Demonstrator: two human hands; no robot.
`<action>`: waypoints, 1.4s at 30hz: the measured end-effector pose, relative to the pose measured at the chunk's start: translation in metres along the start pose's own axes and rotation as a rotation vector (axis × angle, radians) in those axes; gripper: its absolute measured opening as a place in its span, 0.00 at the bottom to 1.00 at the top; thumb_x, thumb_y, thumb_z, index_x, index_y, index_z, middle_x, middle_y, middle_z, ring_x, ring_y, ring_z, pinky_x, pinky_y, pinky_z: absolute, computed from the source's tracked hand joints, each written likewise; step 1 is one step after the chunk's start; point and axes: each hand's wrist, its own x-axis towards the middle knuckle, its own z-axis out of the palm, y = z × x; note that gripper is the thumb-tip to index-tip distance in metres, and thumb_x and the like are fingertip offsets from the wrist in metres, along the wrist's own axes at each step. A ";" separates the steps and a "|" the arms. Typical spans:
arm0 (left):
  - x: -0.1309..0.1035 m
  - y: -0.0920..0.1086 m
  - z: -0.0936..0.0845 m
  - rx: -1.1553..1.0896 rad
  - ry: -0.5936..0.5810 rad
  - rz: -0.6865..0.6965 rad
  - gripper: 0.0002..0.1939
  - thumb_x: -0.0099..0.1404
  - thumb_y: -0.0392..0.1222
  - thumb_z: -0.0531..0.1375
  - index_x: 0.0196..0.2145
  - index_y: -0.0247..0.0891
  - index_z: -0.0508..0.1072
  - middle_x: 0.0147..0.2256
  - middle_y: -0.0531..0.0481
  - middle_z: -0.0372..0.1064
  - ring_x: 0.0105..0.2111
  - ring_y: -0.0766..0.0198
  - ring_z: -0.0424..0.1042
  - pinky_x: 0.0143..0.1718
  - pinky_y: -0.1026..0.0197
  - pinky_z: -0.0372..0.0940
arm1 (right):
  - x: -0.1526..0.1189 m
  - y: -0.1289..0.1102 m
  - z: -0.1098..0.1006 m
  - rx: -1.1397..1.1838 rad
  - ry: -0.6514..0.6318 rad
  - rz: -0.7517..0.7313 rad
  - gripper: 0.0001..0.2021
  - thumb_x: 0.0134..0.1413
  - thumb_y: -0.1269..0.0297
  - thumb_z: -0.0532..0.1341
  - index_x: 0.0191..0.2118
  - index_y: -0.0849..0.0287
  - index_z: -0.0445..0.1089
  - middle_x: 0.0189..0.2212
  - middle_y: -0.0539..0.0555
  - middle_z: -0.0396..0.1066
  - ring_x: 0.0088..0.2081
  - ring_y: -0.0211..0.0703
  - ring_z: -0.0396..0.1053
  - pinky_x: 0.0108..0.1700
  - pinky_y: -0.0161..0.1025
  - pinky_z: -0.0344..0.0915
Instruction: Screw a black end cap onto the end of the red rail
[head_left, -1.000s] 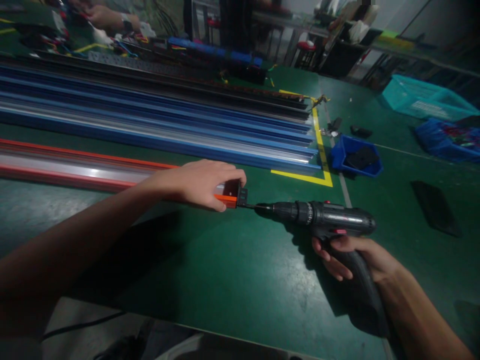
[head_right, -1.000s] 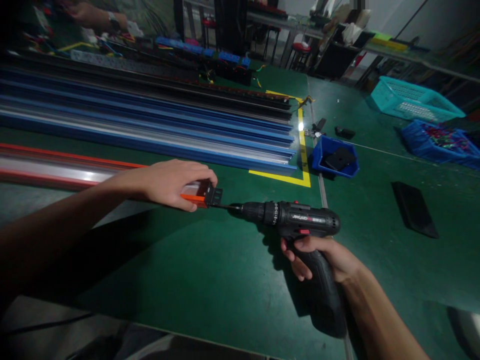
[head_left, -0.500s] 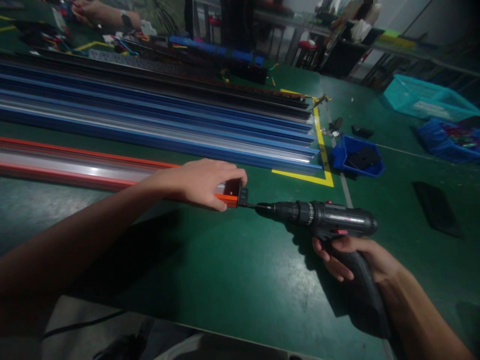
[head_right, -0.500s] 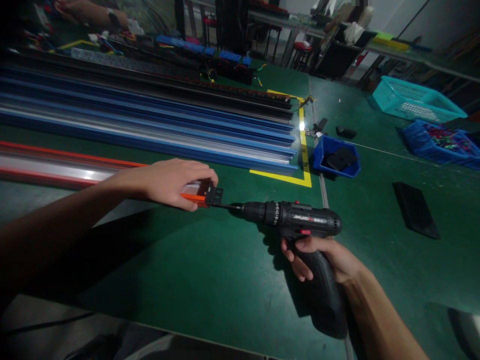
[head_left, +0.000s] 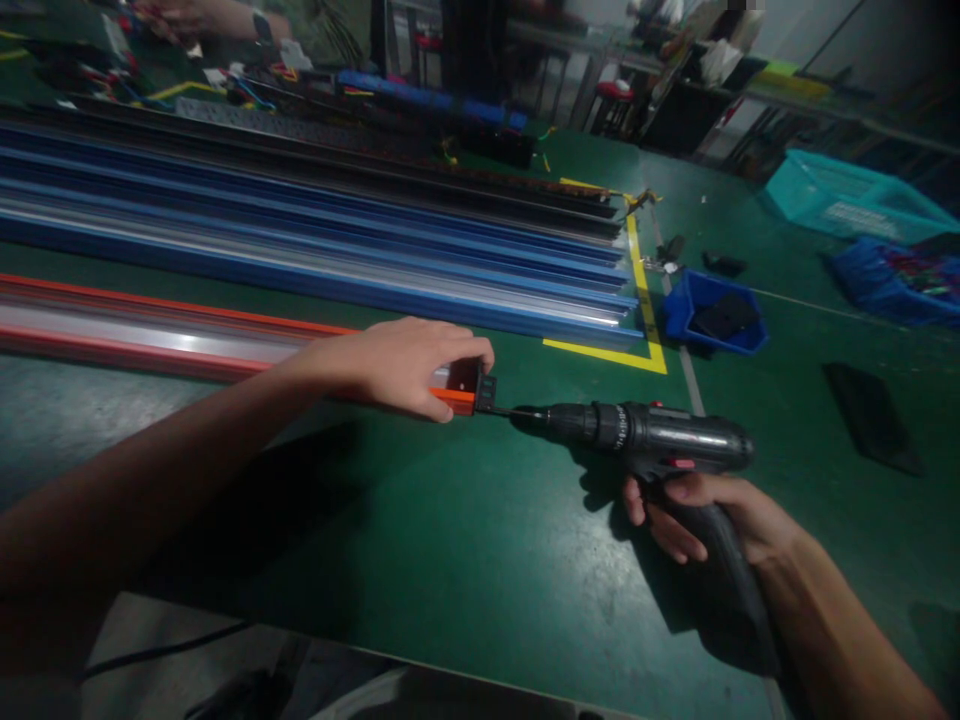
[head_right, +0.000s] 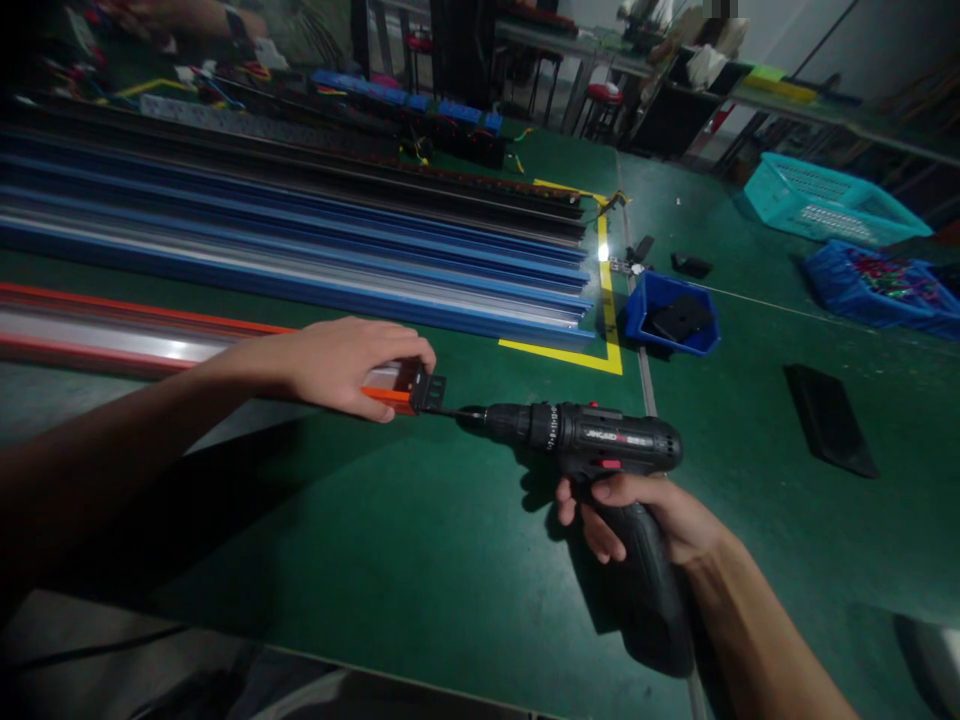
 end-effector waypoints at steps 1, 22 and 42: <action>0.000 0.000 0.000 0.000 -0.001 0.001 0.26 0.61 0.52 0.69 0.56 0.49 0.71 0.54 0.49 0.76 0.51 0.51 0.75 0.48 0.56 0.64 | 0.000 -0.001 0.001 -0.009 0.001 0.001 0.16 0.63 0.61 0.69 0.47 0.70 0.85 0.37 0.64 0.84 0.20 0.34 0.72 0.29 0.32 0.77; 0.000 0.001 -0.001 -0.004 -0.005 -0.008 0.26 0.61 0.52 0.68 0.56 0.49 0.71 0.54 0.49 0.76 0.51 0.51 0.75 0.49 0.56 0.65 | 0.000 0.000 -0.001 -0.029 0.049 0.013 0.15 0.61 0.59 0.71 0.41 0.69 0.84 0.31 0.58 0.79 0.18 0.33 0.70 0.26 0.33 0.75; -0.001 0.000 -0.001 -0.016 -0.003 0.000 0.26 0.61 0.52 0.69 0.56 0.50 0.71 0.54 0.49 0.76 0.51 0.51 0.75 0.50 0.55 0.65 | -0.001 0.003 -0.005 -0.025 0.063 0.026 0.14 0.61 0.58 0.71 0.42 0.68 0.83 0.30 0.56 0.78 0.18 0.33 0.69 0.26 0.33 0.74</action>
